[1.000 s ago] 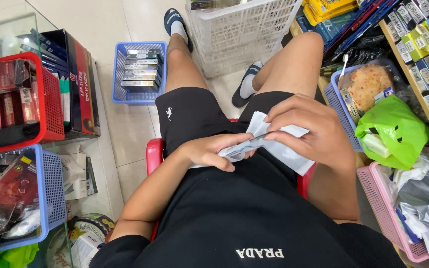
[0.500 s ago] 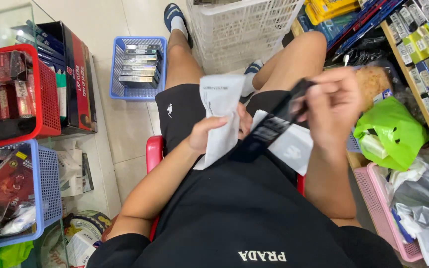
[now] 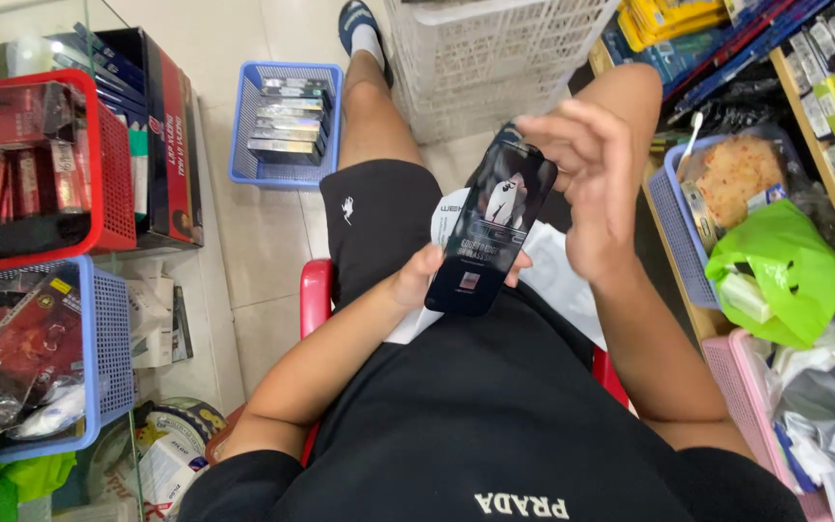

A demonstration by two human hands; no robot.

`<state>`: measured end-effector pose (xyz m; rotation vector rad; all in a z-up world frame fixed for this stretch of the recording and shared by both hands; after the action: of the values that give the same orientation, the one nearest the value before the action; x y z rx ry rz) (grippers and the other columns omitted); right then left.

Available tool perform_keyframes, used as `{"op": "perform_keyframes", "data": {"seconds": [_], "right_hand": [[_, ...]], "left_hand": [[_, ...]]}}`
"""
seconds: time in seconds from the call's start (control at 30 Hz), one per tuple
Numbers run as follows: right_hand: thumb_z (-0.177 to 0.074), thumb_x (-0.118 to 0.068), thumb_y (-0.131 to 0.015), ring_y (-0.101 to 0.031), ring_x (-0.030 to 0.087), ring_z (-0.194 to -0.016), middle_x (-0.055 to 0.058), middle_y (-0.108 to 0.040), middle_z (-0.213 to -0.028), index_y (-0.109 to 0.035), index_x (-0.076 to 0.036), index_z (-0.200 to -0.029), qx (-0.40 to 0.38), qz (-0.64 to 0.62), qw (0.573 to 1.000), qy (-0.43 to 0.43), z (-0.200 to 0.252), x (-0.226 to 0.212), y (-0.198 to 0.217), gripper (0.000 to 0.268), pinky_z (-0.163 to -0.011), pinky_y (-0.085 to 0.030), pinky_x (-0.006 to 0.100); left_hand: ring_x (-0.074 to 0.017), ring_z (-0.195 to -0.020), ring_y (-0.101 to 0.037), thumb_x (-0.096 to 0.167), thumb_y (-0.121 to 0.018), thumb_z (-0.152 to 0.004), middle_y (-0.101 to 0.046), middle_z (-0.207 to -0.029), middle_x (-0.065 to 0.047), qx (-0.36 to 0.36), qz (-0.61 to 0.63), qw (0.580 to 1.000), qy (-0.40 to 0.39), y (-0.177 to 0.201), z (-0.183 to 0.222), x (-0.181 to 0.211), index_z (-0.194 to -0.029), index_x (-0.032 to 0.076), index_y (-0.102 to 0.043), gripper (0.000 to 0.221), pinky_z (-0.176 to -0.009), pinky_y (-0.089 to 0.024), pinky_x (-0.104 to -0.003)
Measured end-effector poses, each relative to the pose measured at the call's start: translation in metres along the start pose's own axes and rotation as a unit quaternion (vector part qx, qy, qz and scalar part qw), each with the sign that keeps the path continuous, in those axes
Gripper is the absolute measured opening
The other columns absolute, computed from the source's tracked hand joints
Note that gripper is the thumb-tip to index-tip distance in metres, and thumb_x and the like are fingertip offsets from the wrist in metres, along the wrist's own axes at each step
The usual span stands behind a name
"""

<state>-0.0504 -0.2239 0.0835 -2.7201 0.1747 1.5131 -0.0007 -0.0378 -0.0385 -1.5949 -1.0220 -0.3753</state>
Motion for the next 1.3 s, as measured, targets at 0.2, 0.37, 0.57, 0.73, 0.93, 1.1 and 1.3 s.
{"op": "perform_keyframes", "data": {"seconds": [0.2, 0.37, 0.57, 0.73, 0.93, 1.1, 1.3], "right_hand": [[-0.1, -0.076, -0.039, -0.031, 0.043, -0.153, 0.026, -0.037, -0.16, -0.057, -0.015, -0.142, -0.152, 0.345, 0.9, 0.221, 0.041, 0.041, -0.01, 0.076, -0.124, -0.026, 0.06], [-0.091, -0.085, -0.043, -0.03, 0.037, -0.142, 0.013, -0.042, -0.157, -0.07, -0.034, -0.136, -0.248, 0.378, 0.853, 0.261, 0.045, 0.027, -0.04, 0.073, -0.117, -0.021, 0.063], [-0.092, -0.083, -0.04, -0.027, 0.038, -0.145, 0.015, -0.039, -0.159, -0.07, -0.04, -0.138, -0.241, 0.393, 0.847, 0.264, 0.041, 0.028, -0.04, 0.07, -0.119, -0.017, 0.065], [-0.096, -0.086, -0.045, -0.023, 0.036, -0.148, 0.011, -0.039, -0.161, -0.07, -0.042, -0.138, -0.241, 0.415, 0.83, 0.283, 0.045, 0.029, -0.035, 0.065, -0.122, -0.014, 0.063], [-0.092, -0.089, -0.038, -0.026, 0.037, -0.148, 0.014, -0.041, -0.161, -0.07, -0.04, -0.14, -0.244, 0.433, 0.821, 0.281, 0.025, 0.03, -0.031, 0.076, -0.119, -0.01, 0.062], [-0.091, -0.089, -0.022, -0.029, 0.04, -0.149, 0.017, -0.04, -0.163, -0.071, -0.035, -0.14, -0.252, 0.427, 0.836, 0.234, 0.0, 0.033, -0.015, 0.087, -0.121, -0.009, 0.063], [-0.1, -0.083, -0.015, -0.023, 0.045, -0.15, 0.025, -0.035, -0.165, -0.072, -0.03, -0.143, -0.186, 0.452, 0.836, 0.25, -0.021, 0.021, 0.008, 0.089, -0.121, -0.008, 0.061]], "left_hand": [[-0.0284, -0.116, -0.064, 0.066, -0.05, -0.103, -0.061, -0.138, -0.024, 0.119, 0.056, 0.984, -0.12, 0.027, 0.014, -0.024, -0.149, -0.006, -0.049, 0.085, -0.109, -0.05, -0.041], [-0.0323, -0.13, -0.06, 0.06, -0.042, -0.102, -0.058, -0.144, -0.023, 0.203, 0.152, 0.955, -0.155, 0.032, 0.016, -0.027, -0.146, -0.005, -0.052, 0.08, -0.115, -0.046, -0.045], [-0.0316, -0.137, -0.057, 0.062, -0.039, -0.099, -0.056, -0.15, -0.021, 0.203, 0.125, 0.959, -0.154, 0.0, 0.009, -0.011, -0.147, -0.005, -0.05, 0.083, -0.119, -0.042, -0.044], [-0.0312, -0.134, -0.057, 0.061, -0.036, -0.101, -0.057, -0.148, -0.021, 0.238, 0.117, 0.953, -0.147, -0.014, 0.009, -0.009, -0.147, -0.005, -0.051, 0.081, -0.117, -0.043, -0.043], [-0.0284, -0.124, -0.061, 0.059, -0.032, -0.103, -0.061, -0.137, -0.017, 0.307, 0.158, 0.928, -0.138, -0.013, 0.004, -0.01, -0.145, 0.001, -0.052, 0.074, -0.11, -0.046, -0.042], [-0.0262, -0.111, -0.065, 0.06, -0.032, -0.107, -0.066, -0.125, -0.017, 0.289, 0.171, 0.932, -0.139, -0.006, 0.006, -0.025, -0.141, 0.0, -0.055, 0.073, -0.098, -0.05, -0.038], [-0.0226, -0.102, -0.065, 0.06, -0.031, -0.112, -0.068, -0.115, -0.016, 0.166, 0.077, 0.976, -0.114, -0.022, 0.005, -0.004, -0.132, -0.005, -0.059, 0.074, -0.092, -0.05, -0.035]]}}
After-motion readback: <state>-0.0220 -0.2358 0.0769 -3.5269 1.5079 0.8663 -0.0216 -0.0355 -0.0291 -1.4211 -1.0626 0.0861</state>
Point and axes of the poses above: each hand's wrist, its own z-axis away from the middle knuckle, its own y-axis out of the back of the hand, x = y × z, the point moved 1 cm from there along -z, towards the middle knuckle
